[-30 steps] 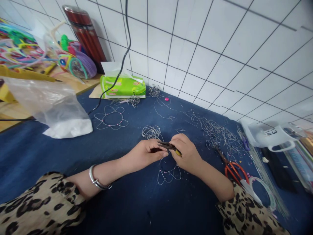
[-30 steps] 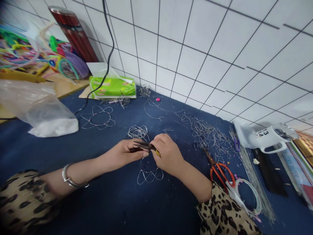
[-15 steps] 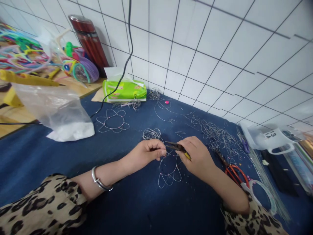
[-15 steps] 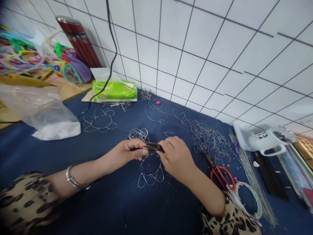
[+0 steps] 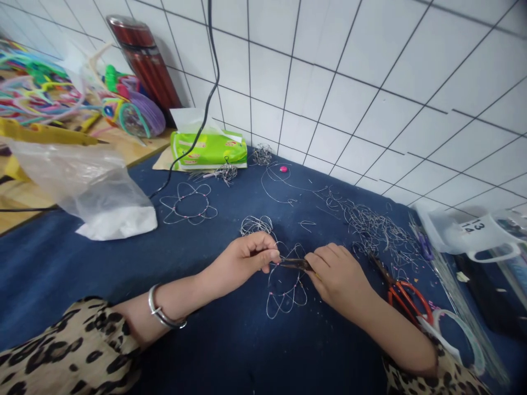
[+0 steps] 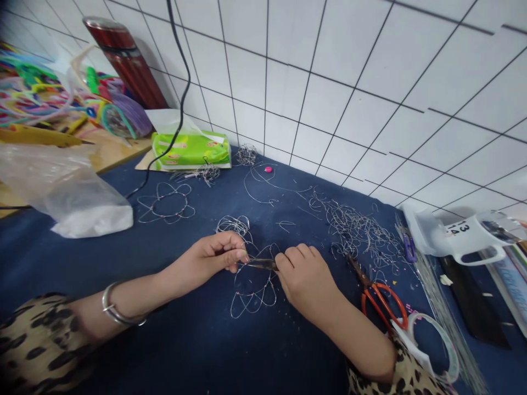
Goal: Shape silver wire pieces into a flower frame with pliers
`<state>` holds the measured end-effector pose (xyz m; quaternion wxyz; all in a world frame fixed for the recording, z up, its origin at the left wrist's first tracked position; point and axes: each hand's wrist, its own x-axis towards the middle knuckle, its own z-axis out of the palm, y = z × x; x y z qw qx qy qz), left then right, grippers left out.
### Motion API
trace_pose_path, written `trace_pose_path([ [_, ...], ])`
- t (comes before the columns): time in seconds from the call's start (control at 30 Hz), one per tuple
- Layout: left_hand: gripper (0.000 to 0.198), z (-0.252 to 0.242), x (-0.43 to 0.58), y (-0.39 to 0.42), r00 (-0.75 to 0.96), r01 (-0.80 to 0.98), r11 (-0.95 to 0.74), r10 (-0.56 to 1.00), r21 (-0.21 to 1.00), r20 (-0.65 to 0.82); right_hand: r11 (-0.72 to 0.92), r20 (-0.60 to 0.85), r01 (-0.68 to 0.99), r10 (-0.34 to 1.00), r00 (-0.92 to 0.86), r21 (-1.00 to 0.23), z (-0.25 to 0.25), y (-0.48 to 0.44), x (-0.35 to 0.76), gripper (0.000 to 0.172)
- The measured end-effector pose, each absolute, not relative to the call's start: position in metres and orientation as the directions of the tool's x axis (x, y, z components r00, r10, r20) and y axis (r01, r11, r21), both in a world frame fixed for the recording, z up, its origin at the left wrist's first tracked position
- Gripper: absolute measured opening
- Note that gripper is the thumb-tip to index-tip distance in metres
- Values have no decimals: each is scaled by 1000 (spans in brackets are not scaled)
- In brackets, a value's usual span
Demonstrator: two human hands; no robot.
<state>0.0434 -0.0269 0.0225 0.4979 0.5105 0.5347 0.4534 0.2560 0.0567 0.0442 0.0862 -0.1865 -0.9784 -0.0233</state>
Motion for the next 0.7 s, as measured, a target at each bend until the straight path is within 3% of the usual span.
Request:
trace_pose_path([
  [0.7, 16, 22, 44, -27, 16, 161, 38, 999, 986, -41, 904, 144, 417, 427, -893, -97, 30, 54, 260, 16],
])
